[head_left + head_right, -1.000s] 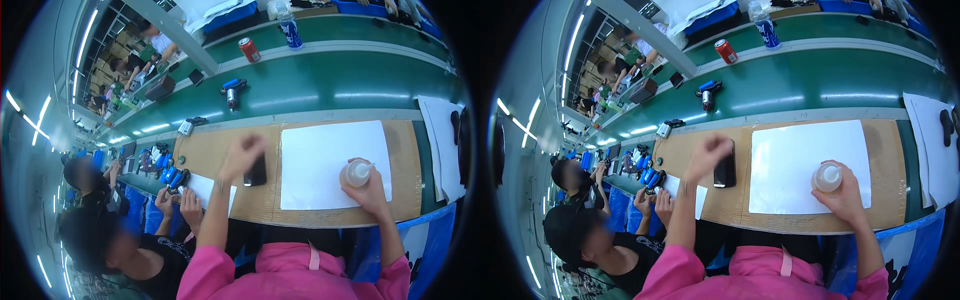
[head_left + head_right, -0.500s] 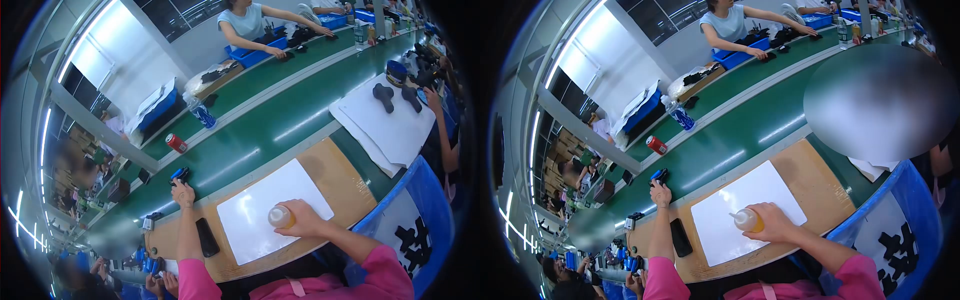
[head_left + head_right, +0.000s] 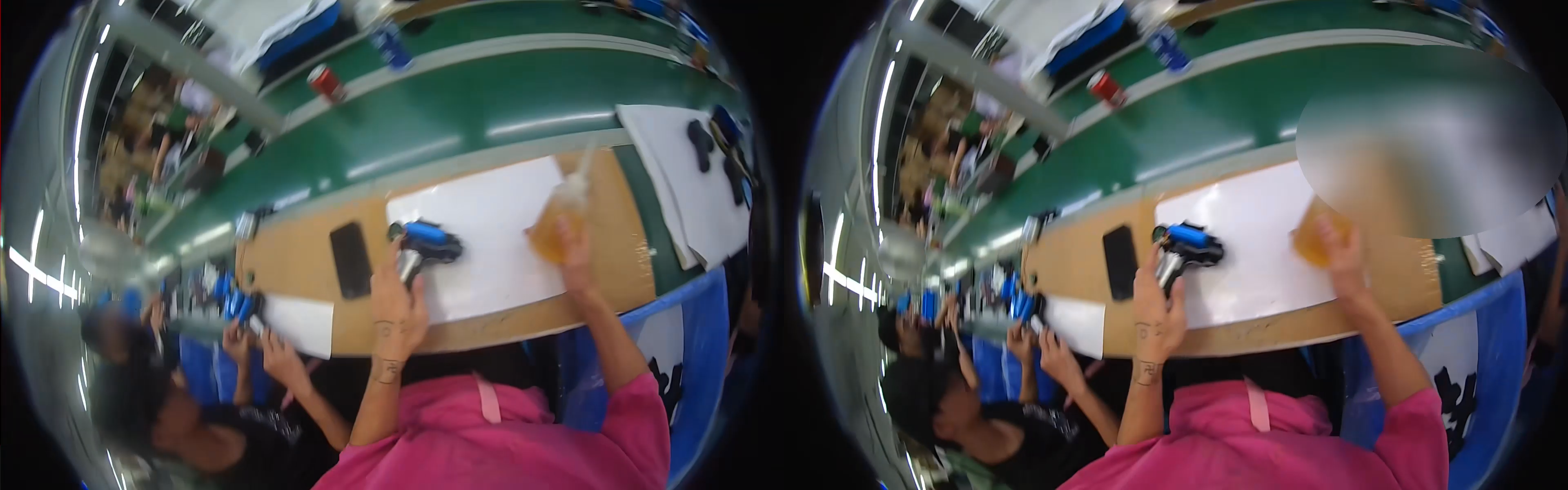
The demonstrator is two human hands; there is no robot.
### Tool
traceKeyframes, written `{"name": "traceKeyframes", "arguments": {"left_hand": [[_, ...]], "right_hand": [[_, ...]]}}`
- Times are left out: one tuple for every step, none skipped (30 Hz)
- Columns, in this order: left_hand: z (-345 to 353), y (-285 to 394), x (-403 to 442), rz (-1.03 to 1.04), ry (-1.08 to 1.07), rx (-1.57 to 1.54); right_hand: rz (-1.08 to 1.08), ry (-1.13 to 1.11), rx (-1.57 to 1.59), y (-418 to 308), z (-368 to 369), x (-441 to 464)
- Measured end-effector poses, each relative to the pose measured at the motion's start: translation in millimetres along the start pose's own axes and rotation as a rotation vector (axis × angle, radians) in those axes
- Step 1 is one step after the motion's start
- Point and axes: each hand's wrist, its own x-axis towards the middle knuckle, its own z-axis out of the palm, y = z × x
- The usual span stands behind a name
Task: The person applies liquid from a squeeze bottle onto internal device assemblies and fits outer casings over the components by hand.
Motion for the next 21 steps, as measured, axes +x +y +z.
{"name": "traceKeyframes", "arguments": {"left_hand": [[-8, 2, -14, -0.027, -0.096, -0.003], [-11, 5, -27, -0.079, -0.080, 0.006], [-13, 9, -43, -0.108, -0.112, -0.001], [-14, 15, -52, -0.121, -0.139, -0.016], [-13, 19, -57, -0.121, -0.165, -0.037], [-14, 22, -67, -0.144, -0.164, -0.045], [-13, 27, -79, -0.083, -0.131, -0.123], [-12, 28, -87, -0.020, -0.098, -0.200], [-12, 28, -92, 0.042, -0.064, -0.272], [-11, 22, -95, 0.028, -0.055, -0.273], [-8, 10, -96, -0.010, -0.088, -0.374], [-8, -4, -92, -0.042, -0.105, -0.465], [-14, -17, -88, -0.076, -0.116, -0.543], [-21, -23, -80, -0.102, -0.080, -0.502], [-23, -26, -70, -0.087, -0.002, -0.480], [-26, -29, -62, -0.065, 0.074, -0.457], [-32, -27, -54, -0.077, 0.094, -0.463], [-37, -27, -49, -0.085, 0.111, -0.475], [-36, -33, -47, -0.100, 0.136, -0.447], [-30, -37, -45, -0.055, 0.120, -0.490], [-25, -38, -43, -0.007, 0.099, -0.542]], "right_hand": [[0.064, -0.089, 0.037, -13, 0, 0], [0.121, -0.170, 0.075, -35, 2, -1], [0.157, -0.205, 0.064, -40, 6, -5], [0.133, -0.244, 0.019, -48, 10, -6], [0.097, -0.277, -0.026, -55, 14, -4], [0.068, -0.304, -0.073, -57, 15, -7], [0.073, -0.318, -0.087, -58, 13, -8], [0.037, -0.316, -0.144, -58, 15, -9], [0.003, -0.314, -0.199, -58, 18, -10], [-0.032, -0.313, -0.249, -56, 20, -12], [-0.026, -0.332, -0.247, -53, 14, -13], [-0.026, -0.307, -0.287, -47, 3, -8], [-0.023, -0.289, -0.315, -37, -4, -4], [0.036, -0.300, -0.275, -36, -8, -1], [0.107, -0.315, -0.237, -41, -12, -1], [0.152, -0.318, -0.124, -43, -13, -4], [0.191, -0.315, -0.013, -45, -12, -3], [0.217, -0.385, 0.019, -49, -16, -1], [0.242, -0.448, 0.044, -51, -16, 0], [0.251, -0.474, 0.052, -54, -8, -2], [0.250, -0.536, 0.061, -61, -2, -7]]}}
